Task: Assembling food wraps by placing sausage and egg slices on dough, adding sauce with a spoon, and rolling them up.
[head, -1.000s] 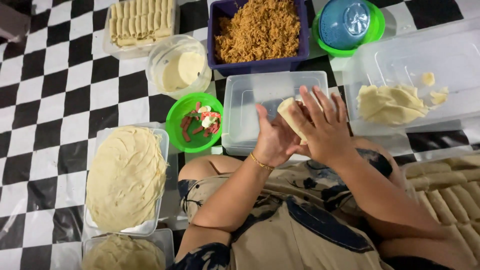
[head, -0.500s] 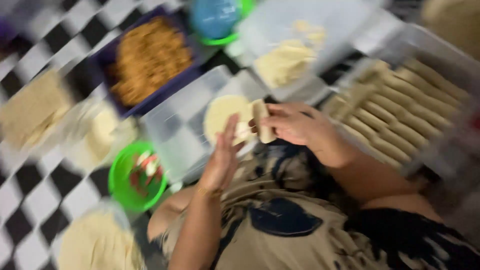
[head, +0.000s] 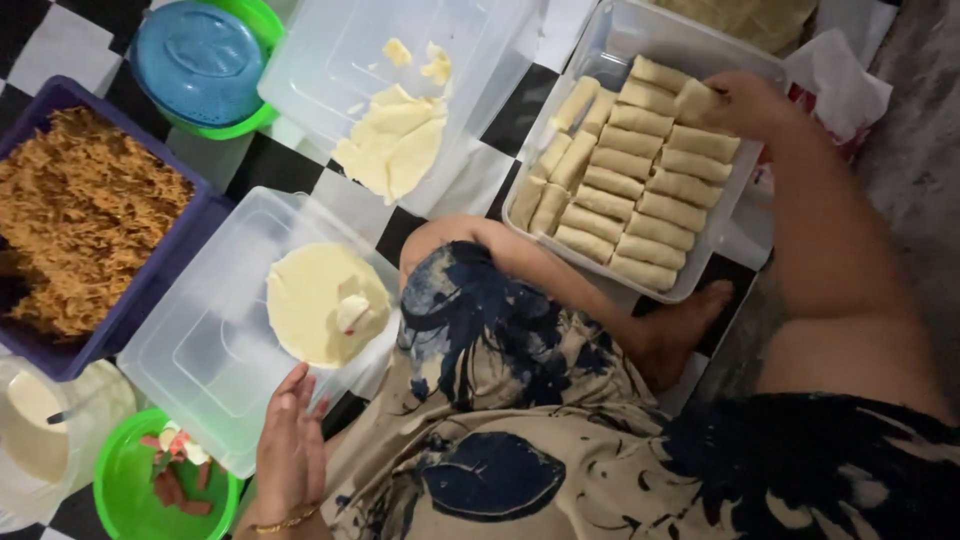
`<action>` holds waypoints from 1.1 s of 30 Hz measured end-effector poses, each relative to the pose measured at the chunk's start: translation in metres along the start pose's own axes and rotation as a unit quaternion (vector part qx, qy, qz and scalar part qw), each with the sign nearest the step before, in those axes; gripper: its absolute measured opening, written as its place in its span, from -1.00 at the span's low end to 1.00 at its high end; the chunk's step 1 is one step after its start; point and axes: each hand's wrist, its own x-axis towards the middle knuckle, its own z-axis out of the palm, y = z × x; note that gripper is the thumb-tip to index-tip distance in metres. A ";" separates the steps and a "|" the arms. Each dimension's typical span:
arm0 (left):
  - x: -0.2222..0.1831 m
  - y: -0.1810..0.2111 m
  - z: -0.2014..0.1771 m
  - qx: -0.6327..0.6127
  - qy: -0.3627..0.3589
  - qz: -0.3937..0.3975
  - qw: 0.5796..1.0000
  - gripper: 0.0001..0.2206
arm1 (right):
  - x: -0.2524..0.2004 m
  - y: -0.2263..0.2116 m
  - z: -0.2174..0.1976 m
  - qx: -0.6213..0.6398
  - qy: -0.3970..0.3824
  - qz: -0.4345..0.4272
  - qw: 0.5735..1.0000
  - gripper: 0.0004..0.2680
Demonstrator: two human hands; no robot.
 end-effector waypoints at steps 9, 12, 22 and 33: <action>0.002 0.008 0.005 0.027 0.075 -0.042 0.996 -0.62 | 0.027 0.029 0.009 -0.201 -0.212 0.118 0.949 -0.63; 0.011 -0.005 -0.013 -0.002 0.058 -0.012 0.998 -0.61 | 0.021 0.047 0.016 -0.169 -0.189 0.062 0.965 -0.52; 0.055 -0.109 -0.051 0.452 0.127 0.328 0.819 -0.62 | 0.075 -0.072 0.081 0.078 -0.006 -0.322 0.944 -0.62; 0.067 -0.077 -0.004 0.578 0.209 0.561 0.554 -0.93 | -0.031 -0.481 0.182 -0.097 -0.121 -0.625 0.765 -0.82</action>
